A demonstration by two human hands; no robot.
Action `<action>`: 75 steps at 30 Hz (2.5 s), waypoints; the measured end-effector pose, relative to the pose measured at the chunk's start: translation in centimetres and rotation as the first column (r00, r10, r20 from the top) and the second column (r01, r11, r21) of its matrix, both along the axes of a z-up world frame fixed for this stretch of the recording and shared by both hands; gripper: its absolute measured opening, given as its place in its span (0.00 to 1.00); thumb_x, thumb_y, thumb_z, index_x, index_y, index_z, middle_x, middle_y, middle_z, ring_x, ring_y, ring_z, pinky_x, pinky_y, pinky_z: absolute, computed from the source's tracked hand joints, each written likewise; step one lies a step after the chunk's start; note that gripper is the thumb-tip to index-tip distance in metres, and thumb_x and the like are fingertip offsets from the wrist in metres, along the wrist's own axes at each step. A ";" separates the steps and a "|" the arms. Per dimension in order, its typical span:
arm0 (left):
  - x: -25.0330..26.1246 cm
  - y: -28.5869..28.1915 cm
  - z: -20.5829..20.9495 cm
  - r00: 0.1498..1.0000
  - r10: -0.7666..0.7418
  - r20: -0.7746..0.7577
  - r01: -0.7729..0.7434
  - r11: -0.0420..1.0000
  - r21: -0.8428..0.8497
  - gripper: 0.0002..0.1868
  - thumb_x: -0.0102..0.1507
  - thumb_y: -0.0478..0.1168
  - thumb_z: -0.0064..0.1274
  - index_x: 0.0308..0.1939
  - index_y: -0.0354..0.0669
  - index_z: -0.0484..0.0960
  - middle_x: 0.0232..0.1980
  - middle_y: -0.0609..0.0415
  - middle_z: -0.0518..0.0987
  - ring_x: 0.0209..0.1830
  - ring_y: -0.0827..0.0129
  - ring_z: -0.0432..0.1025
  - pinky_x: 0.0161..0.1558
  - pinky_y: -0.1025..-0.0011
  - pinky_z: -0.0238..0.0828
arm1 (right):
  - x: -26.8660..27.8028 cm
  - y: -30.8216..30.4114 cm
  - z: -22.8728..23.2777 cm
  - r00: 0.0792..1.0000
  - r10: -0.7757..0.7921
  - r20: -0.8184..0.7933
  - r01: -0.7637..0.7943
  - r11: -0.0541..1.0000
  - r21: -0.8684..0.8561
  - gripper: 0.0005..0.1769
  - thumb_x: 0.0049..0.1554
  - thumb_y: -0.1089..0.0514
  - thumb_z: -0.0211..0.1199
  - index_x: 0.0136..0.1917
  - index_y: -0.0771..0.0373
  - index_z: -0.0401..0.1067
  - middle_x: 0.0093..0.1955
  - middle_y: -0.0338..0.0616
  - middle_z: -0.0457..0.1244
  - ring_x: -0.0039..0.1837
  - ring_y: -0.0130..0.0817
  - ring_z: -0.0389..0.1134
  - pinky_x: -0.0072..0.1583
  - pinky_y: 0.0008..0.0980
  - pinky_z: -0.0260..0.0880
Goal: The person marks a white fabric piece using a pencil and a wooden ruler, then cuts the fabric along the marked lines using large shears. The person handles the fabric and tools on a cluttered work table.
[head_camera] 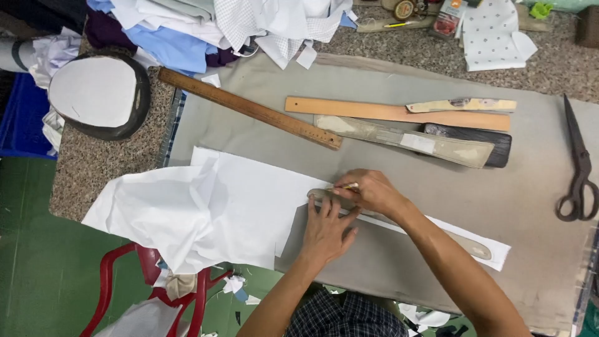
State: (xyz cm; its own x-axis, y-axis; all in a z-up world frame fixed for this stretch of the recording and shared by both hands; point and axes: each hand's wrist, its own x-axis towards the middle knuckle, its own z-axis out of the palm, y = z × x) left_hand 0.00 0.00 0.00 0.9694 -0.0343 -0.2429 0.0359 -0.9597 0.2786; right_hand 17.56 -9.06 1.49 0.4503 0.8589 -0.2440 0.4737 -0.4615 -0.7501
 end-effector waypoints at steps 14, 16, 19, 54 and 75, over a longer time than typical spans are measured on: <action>1.0 -2.0 1.7 0.994 -0.075 -0.082 0.086 0.988 0.128 0.25 0.70 0.51 0.37 0.73 0.67 0.66 0.58 0.41 0.71 0.65 0.47 0.63 0.71 0.36 0.46 | -8.5 -36.0 -3.0 0.475 -0.742 0.472 0.654 0.657 0.374 0.13 0.65 0.68 0.61 0.62 0.62 0.76 0.47 0.43 0.72 0.50 0.40 0.73 0.57 0.39 0.73; 1.9 -2.9 1.9 0.996 -0.090 -0.012 0.091 0.991 0.099 0.21 0.70 0.44 0.42 0.67 0.61 0.77 0.53 0.43 0.74 0.63 0.49 0.67 0.71 0.39 0.50 | -10.1 -37.3 -7.1 0.400 -0.750 0.526 0.703 0.620 0.349 0.16 0.59 0.68 0.66 0.58 0.55 0.79 0.45 0.39 0.73 0.48 0.42 0.74 0.54 0.41 0.74; 3.2 -4.7 0.7 0.996 -0.073 0.059 0.070 0.997 0.043 0.17 0.70 0.41 0.46 0.62 0.50 0.79 0.53 0.49 0.72 0.61 0.56 0.67 0.70 0.51 0.57 | -12.4 -36.9 -10.0 0.426 -0.686 0.590 0.728 0.647 0.225 0.20 0.56 0.62 0.67 0.62 0.51 0.76 0.52 0.42 0.73 0.53 0.40 0.75 0.59 0.41 0.74; -1.9 9.6 -3.3 0.998 -0.030 0.047 0.027 0.997 0.072 0.42 0.70 0.66 0.31 0.80 0.42 0.53 0.82 0.35 0.49 0.83 0.44 0.41 0.77 0.41 0.26 | -15.1 -16.2 -9.6 0.486 -0.567 0.665 0.767 0.642 -0.013 0.26 0.64 0.41 0.53 0.71 0.52 0.65 0.79 0.39 0.59 0.81 0.33 0.54 0.82 0.40 0.46; 2.5 -13.7 -3.0 0.916 -0.196 0.349 0.188 0.980 0.056 0.41 0.71 0.64 0.34 0.79 0.41 0.52 0.82 0.45 0.52 0.83 0.52 0.44 0.78 0.44 0.33 | 6.5 -37.0 -8.3 0.305 -0.531 0.791 0.711 0.679 0.182 0.37 0.51 0.79 0.43 0.76 0.82 0.56 0.71 0.73 0.60 0.71 0.63 0.60 0.75 0.50 0.58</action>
